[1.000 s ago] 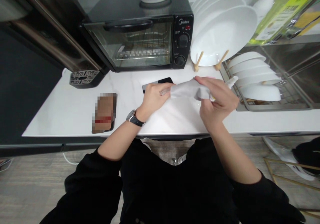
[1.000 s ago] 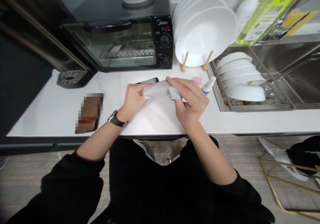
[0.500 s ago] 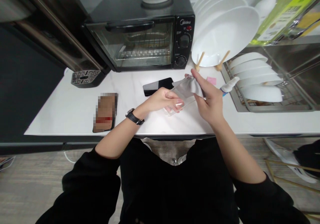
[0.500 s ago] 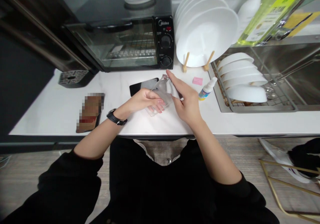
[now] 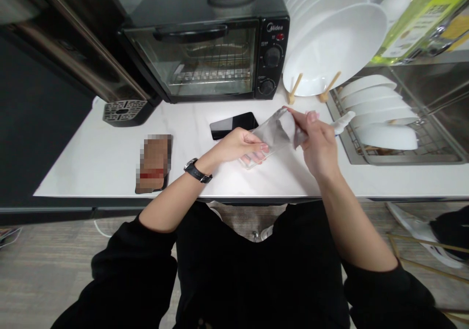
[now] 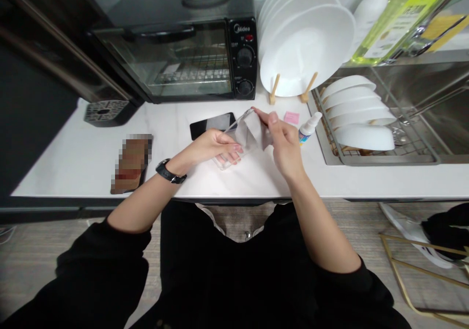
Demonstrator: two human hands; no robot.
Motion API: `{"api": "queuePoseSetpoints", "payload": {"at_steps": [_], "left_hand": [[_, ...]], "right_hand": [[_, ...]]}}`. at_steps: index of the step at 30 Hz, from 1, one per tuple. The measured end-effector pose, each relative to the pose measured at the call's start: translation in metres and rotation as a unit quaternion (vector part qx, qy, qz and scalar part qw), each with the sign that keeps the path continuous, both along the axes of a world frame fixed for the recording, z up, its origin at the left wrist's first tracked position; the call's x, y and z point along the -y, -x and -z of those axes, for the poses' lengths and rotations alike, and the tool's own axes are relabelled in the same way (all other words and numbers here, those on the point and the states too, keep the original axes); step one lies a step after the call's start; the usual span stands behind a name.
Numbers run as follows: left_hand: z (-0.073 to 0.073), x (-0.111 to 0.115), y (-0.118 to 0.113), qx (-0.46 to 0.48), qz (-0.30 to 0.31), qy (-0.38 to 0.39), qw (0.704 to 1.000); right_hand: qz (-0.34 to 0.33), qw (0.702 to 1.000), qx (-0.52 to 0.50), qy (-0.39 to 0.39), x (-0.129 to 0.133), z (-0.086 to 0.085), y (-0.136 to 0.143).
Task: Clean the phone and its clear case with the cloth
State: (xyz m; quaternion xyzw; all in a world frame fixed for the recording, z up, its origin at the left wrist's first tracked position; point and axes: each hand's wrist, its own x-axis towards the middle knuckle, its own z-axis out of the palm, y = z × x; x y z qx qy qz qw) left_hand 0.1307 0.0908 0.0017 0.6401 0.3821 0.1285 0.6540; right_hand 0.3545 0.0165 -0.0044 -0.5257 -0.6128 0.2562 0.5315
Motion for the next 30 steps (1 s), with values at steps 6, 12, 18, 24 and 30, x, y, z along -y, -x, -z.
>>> {"api": "queuePoseSetpoints", "payload": {"at_steps": [6, 12, 18, 24, 30], "left_hand": [[-0.002, 0.001, 0.001, -0.018, 0.017, -0.03, 0.999], [0.001, 0.0, 0.001, -0.018, 0.025, -0.029, 0.999], [-0.001, 0.002, 0.0, -0.034, 0.022, -0.026, 0.999], [-0.005, 0.004, -0.001, -0.035, 0.022, -0.01, 0.999], [-0.007, 0.006, -0.002, -0.035, 0.031, -0.031, 0.998]], "right_hand": [[-0.067, 0.996, -0.03, 0.045, -0.01, -0.019, -0.011], [0.063, 0.996, 0.061, 0.002, -0.006, -0.016, -0.008], [-0.092, 0.99, -0.056, 0.085, -0.014, -0.017, -0.008], [-0.005, 0.996, 0.062, 0.062, -0.014, -0.022, -0.013], [0.047, 0.988, 0.136, 0.062, -0.021, -0.011, 0.006]]}}
